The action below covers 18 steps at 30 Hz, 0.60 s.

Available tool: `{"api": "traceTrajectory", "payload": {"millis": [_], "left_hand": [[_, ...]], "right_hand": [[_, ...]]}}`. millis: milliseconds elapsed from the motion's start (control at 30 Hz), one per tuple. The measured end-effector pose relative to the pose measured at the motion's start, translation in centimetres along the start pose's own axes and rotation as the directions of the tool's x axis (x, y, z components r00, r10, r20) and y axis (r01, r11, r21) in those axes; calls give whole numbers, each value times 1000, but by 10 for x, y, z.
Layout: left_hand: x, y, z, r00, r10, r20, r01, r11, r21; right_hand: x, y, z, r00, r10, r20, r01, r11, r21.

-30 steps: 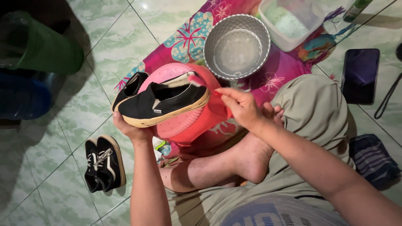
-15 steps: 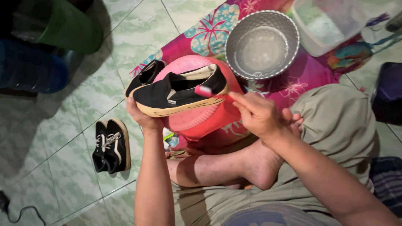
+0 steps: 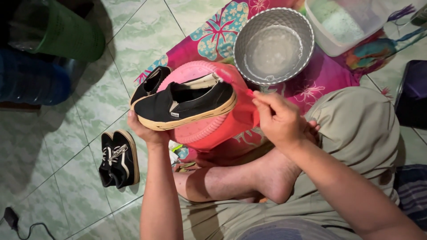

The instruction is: The person scrubs a black slip-on shoe using a pink toothbrush and water from a metal bowl. They repeatedly dip the brush into the water and scrub the shoe's upper and sole while holding it over a pink stool.

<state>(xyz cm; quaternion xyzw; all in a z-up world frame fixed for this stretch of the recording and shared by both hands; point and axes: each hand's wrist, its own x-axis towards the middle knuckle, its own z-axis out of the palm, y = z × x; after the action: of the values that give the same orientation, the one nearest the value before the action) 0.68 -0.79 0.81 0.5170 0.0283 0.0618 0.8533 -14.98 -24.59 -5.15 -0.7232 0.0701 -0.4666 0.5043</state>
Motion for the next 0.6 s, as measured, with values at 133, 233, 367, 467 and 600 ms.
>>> {"api": "traceTrajectory", "payload": {"millis": [133, 233, 367, 467, 600], "left_hand": [[0, 2, 0, 999, 1, 36, -1, 1000, 3], [4, 1, -5, 999, -20, 37, 20, 1000, 10], [1, -1, -4, 999, 2, 33, -2, 1000, -4], [3, -1, -8, 999, 14, 50, -13, 1000, -4], [-8, 5, 6, 996, -10, 92, 10, 1000, 4]], "right_hand": [[-15, 4, 7, 992, -122, 35, 121, 992, 34], [-23, -8, 13, 980, -167, 111, 165, 986, 26], [-15, 5, 11, 988, -150, 45, 150, 989, 3], [-12, 9, 7, 990, -133, 38, 132, 991, 21], [-21, 3, 12, 980, -127, 154, 103, 983, 151]]}}
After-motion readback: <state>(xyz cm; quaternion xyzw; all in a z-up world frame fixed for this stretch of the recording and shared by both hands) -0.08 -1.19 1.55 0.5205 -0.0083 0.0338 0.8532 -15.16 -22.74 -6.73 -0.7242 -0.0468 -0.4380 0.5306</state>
